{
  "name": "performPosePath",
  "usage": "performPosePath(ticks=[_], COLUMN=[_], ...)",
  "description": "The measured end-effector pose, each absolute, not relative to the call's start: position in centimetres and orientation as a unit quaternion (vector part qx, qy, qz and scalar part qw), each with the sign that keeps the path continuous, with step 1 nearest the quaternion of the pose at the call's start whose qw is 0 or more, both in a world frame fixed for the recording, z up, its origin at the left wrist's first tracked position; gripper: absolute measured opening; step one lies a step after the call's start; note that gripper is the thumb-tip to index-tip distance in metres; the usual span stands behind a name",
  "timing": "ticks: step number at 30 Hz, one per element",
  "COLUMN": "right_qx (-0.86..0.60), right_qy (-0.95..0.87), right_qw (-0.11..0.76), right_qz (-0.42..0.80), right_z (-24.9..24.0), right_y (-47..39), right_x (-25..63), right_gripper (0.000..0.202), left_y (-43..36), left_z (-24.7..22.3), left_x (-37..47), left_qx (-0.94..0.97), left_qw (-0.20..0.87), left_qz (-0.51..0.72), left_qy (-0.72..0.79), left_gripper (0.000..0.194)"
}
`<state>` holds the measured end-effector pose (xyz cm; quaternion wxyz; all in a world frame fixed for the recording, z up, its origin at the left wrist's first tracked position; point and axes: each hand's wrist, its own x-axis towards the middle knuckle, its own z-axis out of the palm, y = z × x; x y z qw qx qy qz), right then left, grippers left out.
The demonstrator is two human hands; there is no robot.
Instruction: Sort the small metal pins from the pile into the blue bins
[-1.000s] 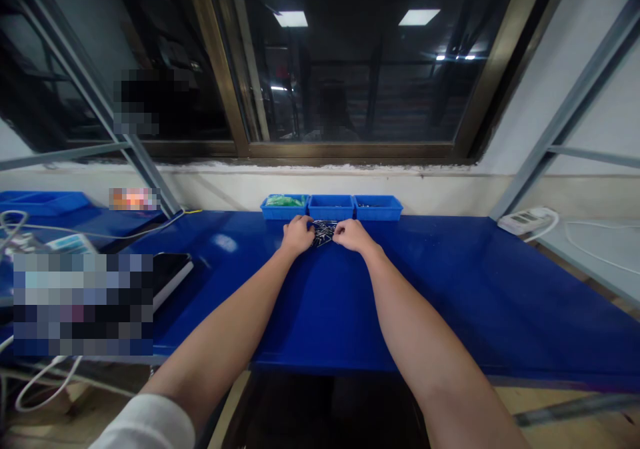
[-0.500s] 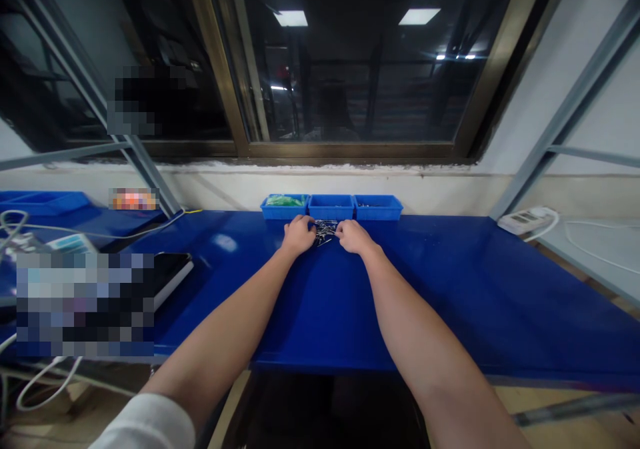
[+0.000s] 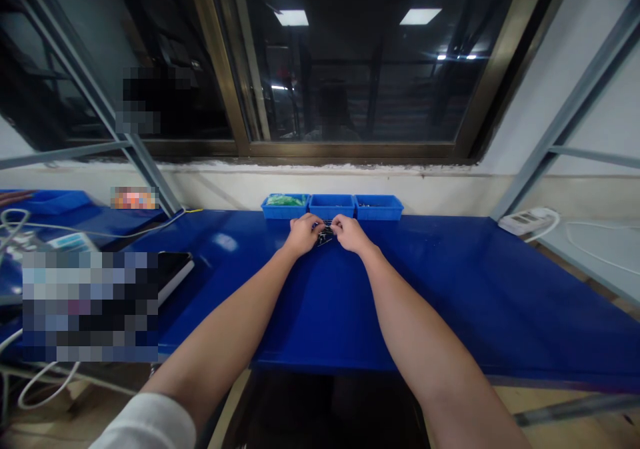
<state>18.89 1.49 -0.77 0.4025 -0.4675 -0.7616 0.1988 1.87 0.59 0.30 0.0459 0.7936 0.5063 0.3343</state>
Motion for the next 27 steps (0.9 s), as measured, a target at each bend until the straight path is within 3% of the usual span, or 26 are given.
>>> performPosePath(ticks=[4, 10, 22, 27], right_qx=[-0.439, -0.439, -0.425, -0.477], right_qy=[-0.683, -0.615, -0.578, -0.563], right_qw=[0.487, 0.512, 0.545, 0.593], right_qz=[0.322, 0.409, 0.435, 0.323], right_z=[-0.63, -0.28, -0.79, -0.4], right_y=[1.47, 1.29, 1.83, 1.76], right_x=[18.78, 19.15, 19.41, 19.6], right_gripper=[0.018, 0.018, 0.02, 0.017], left_y=[0.8, 0.77, 0.92, 0.75], left_z=[0.26, 0.27, -0.01, 0.13], left_x=[1.81, 1.81, 1.77, 1.71], left_qx=[0.784, 0.783, 0.789, 0.783], left_qw=[0.047, 0.054, 0.041, 0.039], left_qz=[0.343, 0.344, 0.346, 0.345], left_qy=[0.515, 0.515, 0.506, 0.517], left_gripper=[0.009, 0.007, 0.007, 0.017])
